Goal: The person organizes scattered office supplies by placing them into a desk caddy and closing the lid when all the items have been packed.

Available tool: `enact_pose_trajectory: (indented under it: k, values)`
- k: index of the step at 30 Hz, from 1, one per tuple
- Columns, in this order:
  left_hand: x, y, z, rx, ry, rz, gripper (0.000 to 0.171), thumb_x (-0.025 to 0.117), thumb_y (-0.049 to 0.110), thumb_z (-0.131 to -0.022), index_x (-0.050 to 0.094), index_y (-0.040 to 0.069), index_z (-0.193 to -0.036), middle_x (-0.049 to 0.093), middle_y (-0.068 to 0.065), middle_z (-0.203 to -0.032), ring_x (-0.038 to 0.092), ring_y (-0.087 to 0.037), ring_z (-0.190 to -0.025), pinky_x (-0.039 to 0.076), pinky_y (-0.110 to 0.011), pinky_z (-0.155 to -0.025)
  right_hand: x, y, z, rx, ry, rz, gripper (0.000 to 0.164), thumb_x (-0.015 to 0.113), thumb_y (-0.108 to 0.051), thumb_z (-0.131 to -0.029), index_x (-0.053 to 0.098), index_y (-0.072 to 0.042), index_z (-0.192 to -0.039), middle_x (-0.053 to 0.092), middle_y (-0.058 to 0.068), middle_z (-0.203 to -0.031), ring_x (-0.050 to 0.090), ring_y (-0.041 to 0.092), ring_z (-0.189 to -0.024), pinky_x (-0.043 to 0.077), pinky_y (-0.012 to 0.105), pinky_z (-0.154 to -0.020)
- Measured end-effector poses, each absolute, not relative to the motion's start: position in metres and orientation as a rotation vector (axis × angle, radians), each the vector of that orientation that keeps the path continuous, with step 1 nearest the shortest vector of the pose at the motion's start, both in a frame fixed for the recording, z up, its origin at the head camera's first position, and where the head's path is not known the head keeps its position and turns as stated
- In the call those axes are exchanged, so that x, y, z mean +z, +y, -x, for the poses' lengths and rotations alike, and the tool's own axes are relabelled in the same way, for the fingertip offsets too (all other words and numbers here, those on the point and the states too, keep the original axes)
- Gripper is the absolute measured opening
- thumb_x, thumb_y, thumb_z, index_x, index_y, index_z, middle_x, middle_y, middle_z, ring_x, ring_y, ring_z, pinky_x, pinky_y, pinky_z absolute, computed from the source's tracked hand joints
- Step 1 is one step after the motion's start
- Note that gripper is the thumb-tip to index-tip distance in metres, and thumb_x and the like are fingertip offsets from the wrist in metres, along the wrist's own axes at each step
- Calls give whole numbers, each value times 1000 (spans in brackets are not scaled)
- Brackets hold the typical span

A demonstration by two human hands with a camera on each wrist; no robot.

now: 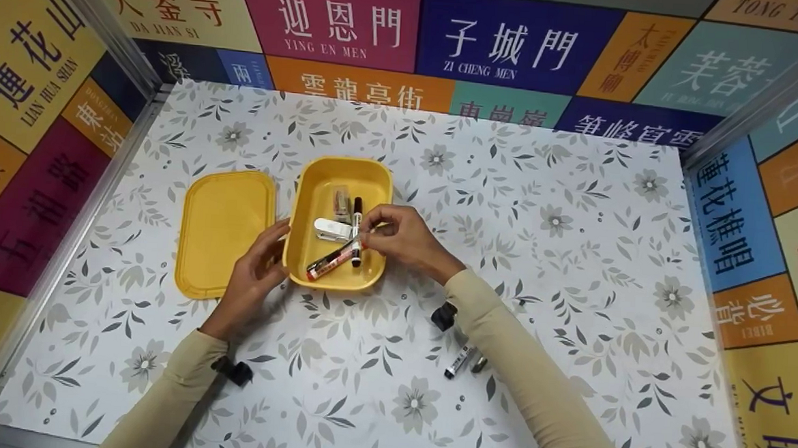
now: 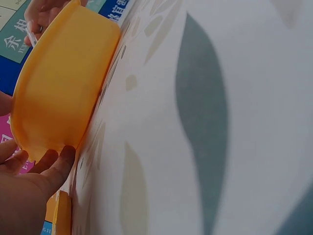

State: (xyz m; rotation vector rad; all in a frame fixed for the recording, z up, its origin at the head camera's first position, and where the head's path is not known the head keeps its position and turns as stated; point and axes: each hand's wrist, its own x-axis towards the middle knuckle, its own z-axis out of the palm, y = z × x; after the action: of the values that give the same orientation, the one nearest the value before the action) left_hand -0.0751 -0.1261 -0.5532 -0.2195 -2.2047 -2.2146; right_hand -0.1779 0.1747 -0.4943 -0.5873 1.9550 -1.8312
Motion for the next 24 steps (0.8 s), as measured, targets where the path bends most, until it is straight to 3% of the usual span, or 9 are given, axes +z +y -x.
enact_pose_trajectory:
  k: [3,6,9,13,16,21,24]
  values:
    - [-553,-126,75,-2206,-2220,207,71,62,-12,-102,43,5,-168,35,4,-176,46,-29,-157,44,-31,-126,-493,172,180,-1768,2009,650,11,79,3,-96,75,7,-106,76,29,-105,78,41,-92,60,20,-67]
    - [-553,-126,75,-2195,-2240,190,70,63,-10,-102,44,6,-168,35,6,-176,46,-28,-157,43,-29,-126,-492,170,182,-1695,2102,752,12,82,1,-96,79,4,-107,75,17,-111,73,32,-96,62,24,-77]
    - [-553,-126,76,-2213,-2216,206,70,63,-11,-102,43,3,-167,34,3,-176,46,-30,-156,44,-30,-126,-492,171,183,-1631,2207,847,14,82,2,-95,82,0,-109,71,9,-117,65,28,-94,59,24,-78]
    - [-554,-126,76,-2244,-2163,253,70,63,-14,-101,42,-1,-167,33,-3,-177,47,-34,-155,44,-34,-127,-490,175,182,-1603,2308,883,18,83,4,-93,83,-2,-110,68,10,-122,62,23,-76,55,19,-68]
    - [-554,-126,76,-2246,-2163,256,71,63,-15,-100,42,-1,-167,33,-3,-177,47,-33,-155,44,-35,-127,-489,178,181,-1598,2370,873,21,86,6,-91,83,0,-111,68,14,-125,60,19,-71,53,18,-66]
    - [-555,-126,76,-2245,-2165,250,72,63,-14,-99,42,0,-167,34,-2,-177,48,-33,-154,45,-38,-126,-485,187,176,-1584,2481,931,27,86,12,-87,81,2,-111,70,21,-122,66,35,-84,55,29,-71]
    - [-556,-127,76,-2237,-2166,251,72,63,-15,-100,43,0,-167,34,-3,-177,47,-34,-155,45,-39,-126,-477,192,168,-1602,2526,986,28,84,16,-86,79,4,-111,70,26,-118,67,44,-98,58,38,-82]
